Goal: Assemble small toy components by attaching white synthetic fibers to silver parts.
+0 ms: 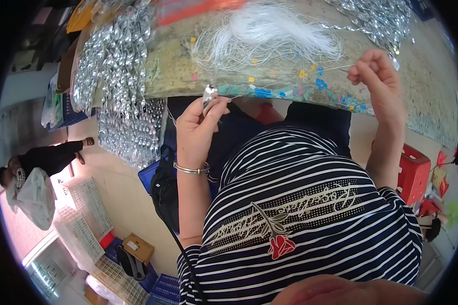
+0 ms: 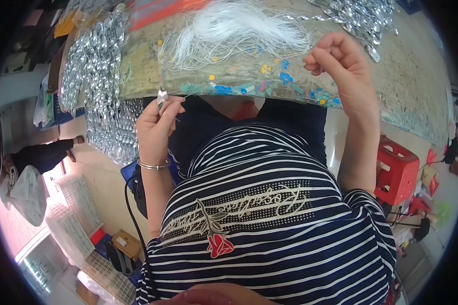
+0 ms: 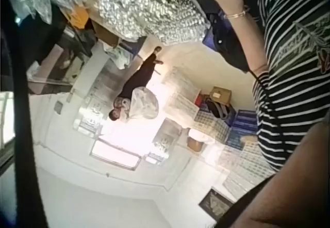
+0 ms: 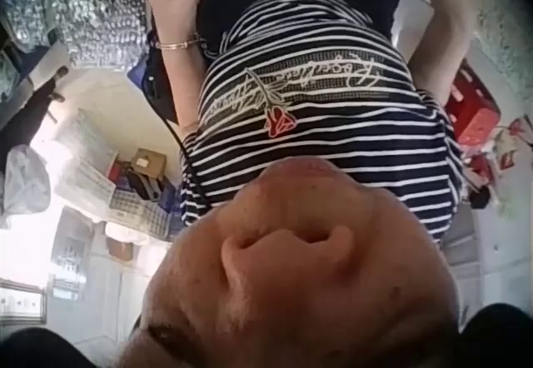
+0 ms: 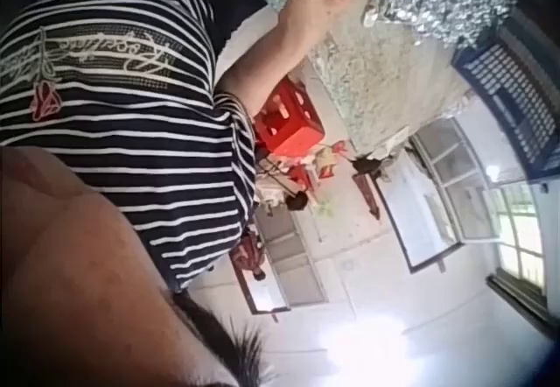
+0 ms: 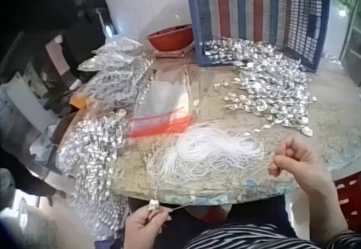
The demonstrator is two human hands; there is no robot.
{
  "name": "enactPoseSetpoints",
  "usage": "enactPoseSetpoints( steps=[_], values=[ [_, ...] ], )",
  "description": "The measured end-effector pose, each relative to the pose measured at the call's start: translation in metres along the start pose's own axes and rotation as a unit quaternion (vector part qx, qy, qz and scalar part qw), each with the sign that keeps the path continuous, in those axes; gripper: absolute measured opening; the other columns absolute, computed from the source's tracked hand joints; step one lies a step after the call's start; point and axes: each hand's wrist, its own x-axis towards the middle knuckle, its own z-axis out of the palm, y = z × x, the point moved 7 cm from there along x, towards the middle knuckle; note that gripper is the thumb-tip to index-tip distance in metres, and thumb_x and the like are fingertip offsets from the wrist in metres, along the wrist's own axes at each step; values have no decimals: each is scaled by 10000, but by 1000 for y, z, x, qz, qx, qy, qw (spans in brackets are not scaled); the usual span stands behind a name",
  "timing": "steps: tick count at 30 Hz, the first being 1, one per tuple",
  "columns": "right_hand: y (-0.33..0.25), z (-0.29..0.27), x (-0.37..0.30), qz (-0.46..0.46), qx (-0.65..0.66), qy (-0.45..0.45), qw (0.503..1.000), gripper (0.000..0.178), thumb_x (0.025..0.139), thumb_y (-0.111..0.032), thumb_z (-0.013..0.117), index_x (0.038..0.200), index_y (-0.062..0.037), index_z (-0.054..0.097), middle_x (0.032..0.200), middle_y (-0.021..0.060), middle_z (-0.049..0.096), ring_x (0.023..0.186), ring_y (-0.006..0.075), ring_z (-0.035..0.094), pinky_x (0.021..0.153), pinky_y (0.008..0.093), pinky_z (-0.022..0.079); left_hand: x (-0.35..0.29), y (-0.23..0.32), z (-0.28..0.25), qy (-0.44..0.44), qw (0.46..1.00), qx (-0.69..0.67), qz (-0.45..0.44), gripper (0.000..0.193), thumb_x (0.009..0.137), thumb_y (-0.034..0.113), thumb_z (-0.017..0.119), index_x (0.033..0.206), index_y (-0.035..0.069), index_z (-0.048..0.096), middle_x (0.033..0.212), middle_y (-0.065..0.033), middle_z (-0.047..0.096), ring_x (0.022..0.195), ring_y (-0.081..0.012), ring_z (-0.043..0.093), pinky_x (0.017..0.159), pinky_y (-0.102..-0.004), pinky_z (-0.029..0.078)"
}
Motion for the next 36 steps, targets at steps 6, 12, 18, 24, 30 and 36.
enactPoseSetpoints(
  steps=[6, 12, 18, 24, 30, 36],
  values=[
    [-32, 82, -3, -240, -366, -30, 899, 346, 837, -92, 593, 1175, -45, 532, 1234, 98, 532, 1161, 204, 479, 954, 315, 374, 3, 9, 23, -23, 998, 54, 38, 162, 842, 100, 615, 948, -19, 644, 788, -17, 609, 683, -53, 534, 610, -195, 418],
    [-13, 167, -8, -133, -249, -212, 936, 340, 852, -153, 602, 1168, -45, 538, 1074, 100, 611, 999, 210, 584, 832, 295, 465, -1, 10, 38, -44, 995, 76, 54, 112, 834, 87, 607, 885, -9, 635, 762, -38, 602, 699, -84, 550, 645, -219, 431],
    [17, 179, -4, 9, -171, -265, 949, 195, 873, -109, 569, 1041, -10, 579, 791, 43, 650, 758, 121, 623, 709, 257, 496, -3, 1, 37, -44, 998, 37, 17, 108, 843, 96, 607, 870, -4, 638, 751, -16, 592, 692, -54, 517, 629, -205, 419],
    [16, 156, 4, 1, -167, -204, 965, 126, 886, -98, 557, 948, -2, 611, 774, 34, 629, 744, 92, 603, 686, 221, 472, -3, -3, 32, -42, 998, 31, 33, 167, 870, 117, 585, 980, -2, 626, 832, -20, 592, 695, -51, 503, 618, -192, 417],
    [-5, 136, 9, -30, -22, -154, 987, 147, 916, -117, 508, 1015, -27, 571, 951, 46, 625, 802, 88, 577, 687, 222, 459, -1, -12, 29, -39, 999, 34, 3, 272, 912, 155, 525, 1136, 8, 567, 891, -32, 588, 697, -71, 517, 614, -203, 437],
    [-8, 152, 10, -58, -35, -163, 984, 159, 932, -146, 485, 1031, -50, 563, 1089, 65, 603, 798, 71, 554, 643, 191, 439, -3, -15, 47, -75, 996, -44, 29, 286, 899, 95, 538, 1161, -18, 540, 955, -64, 605, 744, -83, 545, 637, -188, 464]
  ],
)
